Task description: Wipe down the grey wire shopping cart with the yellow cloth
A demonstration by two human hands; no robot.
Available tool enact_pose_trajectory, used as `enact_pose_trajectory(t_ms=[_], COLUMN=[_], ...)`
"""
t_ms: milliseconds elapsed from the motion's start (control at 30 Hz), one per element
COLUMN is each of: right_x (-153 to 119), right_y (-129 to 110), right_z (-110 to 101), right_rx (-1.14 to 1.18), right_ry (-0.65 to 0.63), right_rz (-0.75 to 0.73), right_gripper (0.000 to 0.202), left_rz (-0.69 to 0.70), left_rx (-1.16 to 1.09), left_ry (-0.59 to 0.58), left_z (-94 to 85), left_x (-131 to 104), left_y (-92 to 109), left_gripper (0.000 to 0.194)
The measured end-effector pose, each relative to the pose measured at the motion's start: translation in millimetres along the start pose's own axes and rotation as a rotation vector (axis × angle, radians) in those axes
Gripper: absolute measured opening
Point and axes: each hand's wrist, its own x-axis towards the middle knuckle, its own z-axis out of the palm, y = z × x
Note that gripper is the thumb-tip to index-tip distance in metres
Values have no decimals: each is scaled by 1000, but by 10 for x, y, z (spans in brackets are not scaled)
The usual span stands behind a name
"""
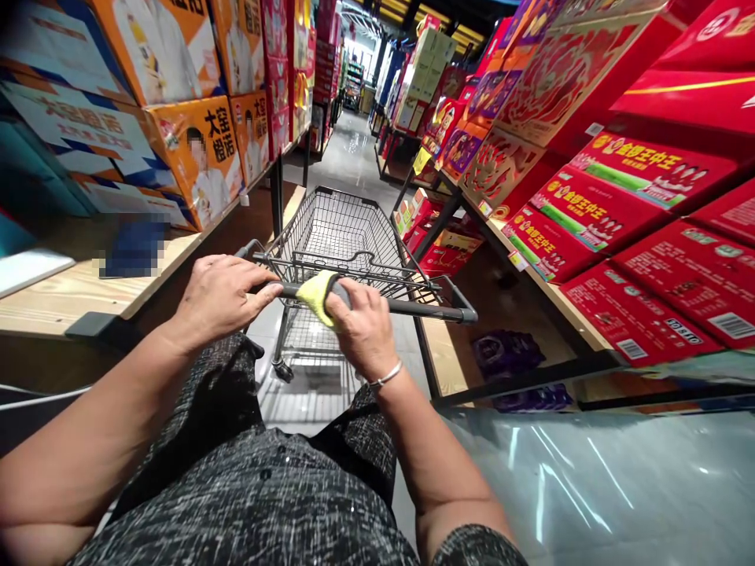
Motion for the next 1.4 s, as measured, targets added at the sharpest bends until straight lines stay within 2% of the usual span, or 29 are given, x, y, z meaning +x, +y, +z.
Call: enact_pose_trajectory(t_ms=[100,233,333,400,500,633,733,800,867,1033,1100,1167,1233,1400], right_x=[-251,-647,-819,-824,-669,-314,-100,-41,-60,-332,-444,-510,-515,-347], right_y=[445,1033,1211,1153,843,299,105,152,320,907,1042,1058,973,737], right_z=[-96,-339,-465,-458,-329,-139,-104,-144,-223,-493,-577,-623,-633,-619], right_rx=[-81,-222,-305,-332,-334,-217,-138,-112,-109,-195,-203,-193,-192,-101], right_ry=[17,-21,-53,-48,-4,-15,-46,-83,-119,-170,-189,-182,-163,-196], right_rz=[76,248,372,435,480,329,211,167,158,302,335,322,291,191], right_gripper=[26,27,27,27,29,34,35,31,26,17,16,14,14,12], left_rz=[9,4,-12,-40,-38,99,122,130,153,162,151,138,116,34], left_rx=[30,20,14,5,-24,-64,-31,-23,-28,-62,-89,-117,-138,-165], left_ry=[40,123,159,180,168,57,60,71,70,88,94,90,82,81], left_z=[43,66,65,71,121,270,369,404,419,420,411,396,382,377], left_x=[22,71,94,95,86,97,122,136,145,167,192,235,296,518], left_y=[-124,-272,-300,-252,-65,275,418,421,374,233,184,116,14,-342], left_gripper=[37,38,33,29,26,29,30,26,26,31,31,29,27,31])
